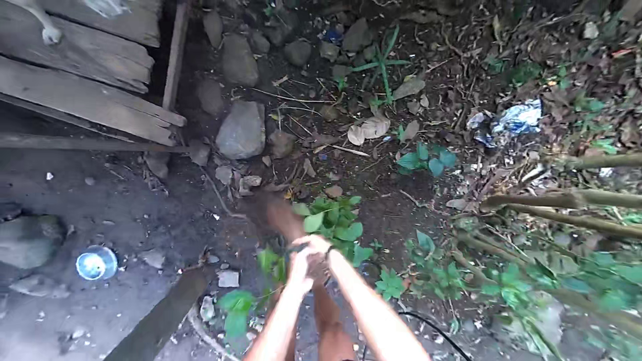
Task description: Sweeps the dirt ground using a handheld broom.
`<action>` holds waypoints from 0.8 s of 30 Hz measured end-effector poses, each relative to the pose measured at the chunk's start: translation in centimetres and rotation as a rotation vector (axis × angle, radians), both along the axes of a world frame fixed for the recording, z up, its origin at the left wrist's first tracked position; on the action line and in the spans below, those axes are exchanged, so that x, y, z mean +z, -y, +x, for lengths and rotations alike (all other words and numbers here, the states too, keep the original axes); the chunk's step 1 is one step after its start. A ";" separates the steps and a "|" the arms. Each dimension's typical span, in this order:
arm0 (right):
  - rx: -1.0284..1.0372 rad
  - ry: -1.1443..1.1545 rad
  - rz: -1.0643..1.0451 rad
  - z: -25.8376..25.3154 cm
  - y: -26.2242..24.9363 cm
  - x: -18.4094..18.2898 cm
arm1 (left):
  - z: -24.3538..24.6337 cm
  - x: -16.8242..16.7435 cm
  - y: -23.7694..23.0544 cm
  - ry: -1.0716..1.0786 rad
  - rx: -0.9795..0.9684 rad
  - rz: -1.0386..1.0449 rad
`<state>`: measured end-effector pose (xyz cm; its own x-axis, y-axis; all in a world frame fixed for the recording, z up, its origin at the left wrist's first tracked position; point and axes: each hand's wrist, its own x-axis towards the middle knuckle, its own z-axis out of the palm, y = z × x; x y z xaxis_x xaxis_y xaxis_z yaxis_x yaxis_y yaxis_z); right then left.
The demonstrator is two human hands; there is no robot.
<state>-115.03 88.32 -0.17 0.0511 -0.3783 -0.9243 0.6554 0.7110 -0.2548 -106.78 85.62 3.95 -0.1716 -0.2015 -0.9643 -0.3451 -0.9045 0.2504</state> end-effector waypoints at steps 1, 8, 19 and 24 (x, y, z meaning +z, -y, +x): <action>-0.126 -0.091 -0.010 -3.0 -1.3 0.1 | -3.4 0.0 0.5 -0.086 -0.138 0.031; -0.699 -0.608 0.309 -9.5 -4.6 5.6 | -12.2 0.2 1.1 -0.580 -0.652 0.138; -0.207 0.067 0.105 9.0 1.9 14.6 | 13.2 11.5 -0.7 0.005 -0.182 -0.306; -0.058 0.300 0.076 13.1 12.7 3.1 | 13.0 3.9 9.6 0.298 0.017 -0.304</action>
